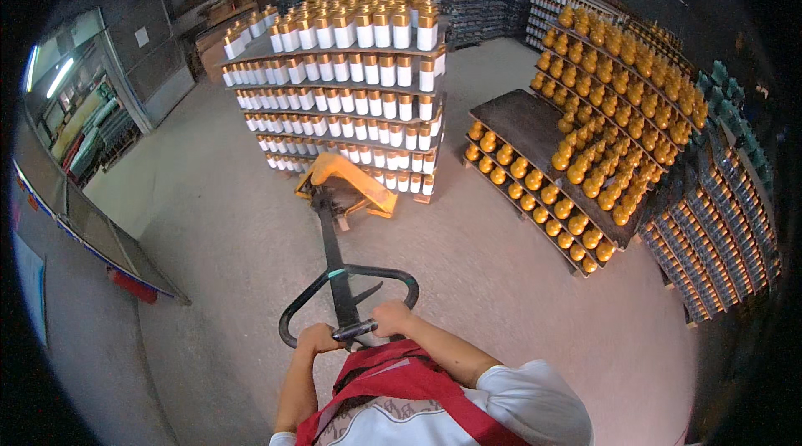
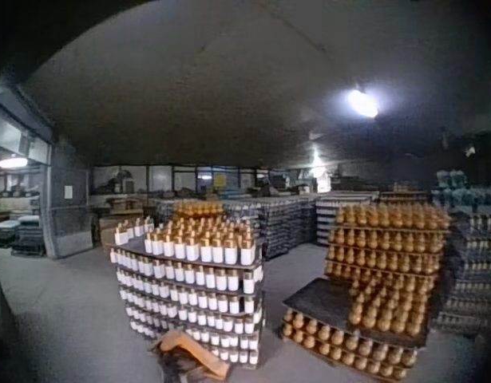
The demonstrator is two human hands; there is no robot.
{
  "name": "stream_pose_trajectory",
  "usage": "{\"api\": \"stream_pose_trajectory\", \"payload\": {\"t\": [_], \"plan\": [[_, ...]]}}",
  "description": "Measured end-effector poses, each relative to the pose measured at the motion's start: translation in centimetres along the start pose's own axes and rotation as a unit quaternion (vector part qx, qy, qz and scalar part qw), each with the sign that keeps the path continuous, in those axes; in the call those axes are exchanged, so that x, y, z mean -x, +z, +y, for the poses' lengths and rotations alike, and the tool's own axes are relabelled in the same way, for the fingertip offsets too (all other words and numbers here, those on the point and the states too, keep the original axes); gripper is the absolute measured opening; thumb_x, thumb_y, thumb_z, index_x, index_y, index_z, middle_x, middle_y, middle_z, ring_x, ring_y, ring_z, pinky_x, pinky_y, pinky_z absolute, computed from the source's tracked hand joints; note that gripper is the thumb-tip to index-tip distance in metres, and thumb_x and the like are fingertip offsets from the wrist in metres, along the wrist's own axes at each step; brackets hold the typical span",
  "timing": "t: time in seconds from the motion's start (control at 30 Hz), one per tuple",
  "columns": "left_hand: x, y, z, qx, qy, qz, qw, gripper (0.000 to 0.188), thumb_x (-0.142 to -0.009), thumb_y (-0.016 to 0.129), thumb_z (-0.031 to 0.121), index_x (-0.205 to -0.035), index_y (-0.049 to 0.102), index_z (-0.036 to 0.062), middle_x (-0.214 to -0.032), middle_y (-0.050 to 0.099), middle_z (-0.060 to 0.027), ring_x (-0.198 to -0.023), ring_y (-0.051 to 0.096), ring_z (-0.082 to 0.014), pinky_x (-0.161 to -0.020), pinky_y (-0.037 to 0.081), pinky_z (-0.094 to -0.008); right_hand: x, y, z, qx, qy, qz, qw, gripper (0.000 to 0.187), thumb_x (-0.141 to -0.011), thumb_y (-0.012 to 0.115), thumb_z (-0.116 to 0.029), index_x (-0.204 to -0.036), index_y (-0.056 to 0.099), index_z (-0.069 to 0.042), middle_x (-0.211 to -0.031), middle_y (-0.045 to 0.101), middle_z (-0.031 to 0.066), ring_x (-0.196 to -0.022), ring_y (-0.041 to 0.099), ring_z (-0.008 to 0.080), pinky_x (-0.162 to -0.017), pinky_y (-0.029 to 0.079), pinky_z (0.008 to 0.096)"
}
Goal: The person operates a manual pallet jack to lift and move a pallet stacked with white and gold containers. They navigate the pallet through a warehouse aisle, briefly stop to remove a cardboard sheet from the top of the stack, and then continue moving the load to a different location.
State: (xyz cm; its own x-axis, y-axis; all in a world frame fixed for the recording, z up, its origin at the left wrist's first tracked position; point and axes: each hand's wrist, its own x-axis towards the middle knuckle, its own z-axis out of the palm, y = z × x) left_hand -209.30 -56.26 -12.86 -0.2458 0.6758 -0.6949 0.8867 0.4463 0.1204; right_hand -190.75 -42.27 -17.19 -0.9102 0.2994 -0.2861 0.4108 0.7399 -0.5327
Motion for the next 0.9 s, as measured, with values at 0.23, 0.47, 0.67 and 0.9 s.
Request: {"api": "stream_pose_trajectory", "payload": {"t": [0.23, 0.47, 0.67, 0.9], "plan": [[0.3, 0.6, 3.0, 0.007, -0.044, -0.057, 0.997, 0.052, -0.060, 0.066, 0.054, -0.088, 0.069, 0.0104, -0.096, 0.066, -0.0151, -0.089, 0.063, -0.0322, -0.078, 0.049, -0.0424, 2.2, -0.6, 1.6, 0.019, -0.007, 0.007, 1.000, 0.021, -0.058, 0.062, -0.022, -0.072, 0.067, -0.007, -0.072, 0.064, 0.0164, -0.071, 0.064, 0.0342, -0.063, 0.052, 0.0446], [3.9, 0.6, 1.7, 0.019, -0.036, -0.038, 0.998, 0.048, -0.059, 0.069, 0.051, -0.084, 0.069, 0.0096, -0.082, 0.066, -0.0177, -0.080, 0.064, -0.0326, -0.072, 0.050, -0.0413, 4.1, 0.3, -2.3, 0.004, 0.007, 0.047, 0.999, 0.020, -0.056, 0.063, -0.019, -0.068, 0.067, -0.003, -0.071, 0.064, 0.0176, -0.070, 0.064, 0.0344, -0.063, 0.052, 0.0443], [5.4, 1.3, 1.7, 0.002, -0.022, -0.027, 0.999, 0.046, -0.059, 0.068, 0.050, -0.084, 0.069, 0.0106, -0.084, 0.066, -0.0165, -0.081, 0.064, -0.0317, -0.072, 0.050, -0.0402, 5.6, 0.1, -3.8, 0.018, 0.011, 0.050, 0.999, 0.020, -0.055, 0.063, -0.018, -0.068, 0.067, -0.004, -0.072, 0.064, 0.0183, -0.069, 0.064, 0.0341, -0.059, 0.051, 0.0443], [6.6, 0.5, 2.9, -0.008, -0.046, -0.108, 0.993, 0.048, -0.061, 0.067, 0.054, -0.083, 0.069, 0.0106, -0.082, 0.067, -0.0156, -0.081, 0.065, -0.0298, -0.073, 0.050, -0.0398, 7.7, -1.1, -4.3, 0.009, -0.019, 0.049, 0.999, 0.020, -0.055, 0.062, -0.018, -0.069, 0.066, -0.005, -0.070, 0.063, 0.0176, -0.068, 0.063, 0.0345, -0.059, 0.051, 0.0455]]}}
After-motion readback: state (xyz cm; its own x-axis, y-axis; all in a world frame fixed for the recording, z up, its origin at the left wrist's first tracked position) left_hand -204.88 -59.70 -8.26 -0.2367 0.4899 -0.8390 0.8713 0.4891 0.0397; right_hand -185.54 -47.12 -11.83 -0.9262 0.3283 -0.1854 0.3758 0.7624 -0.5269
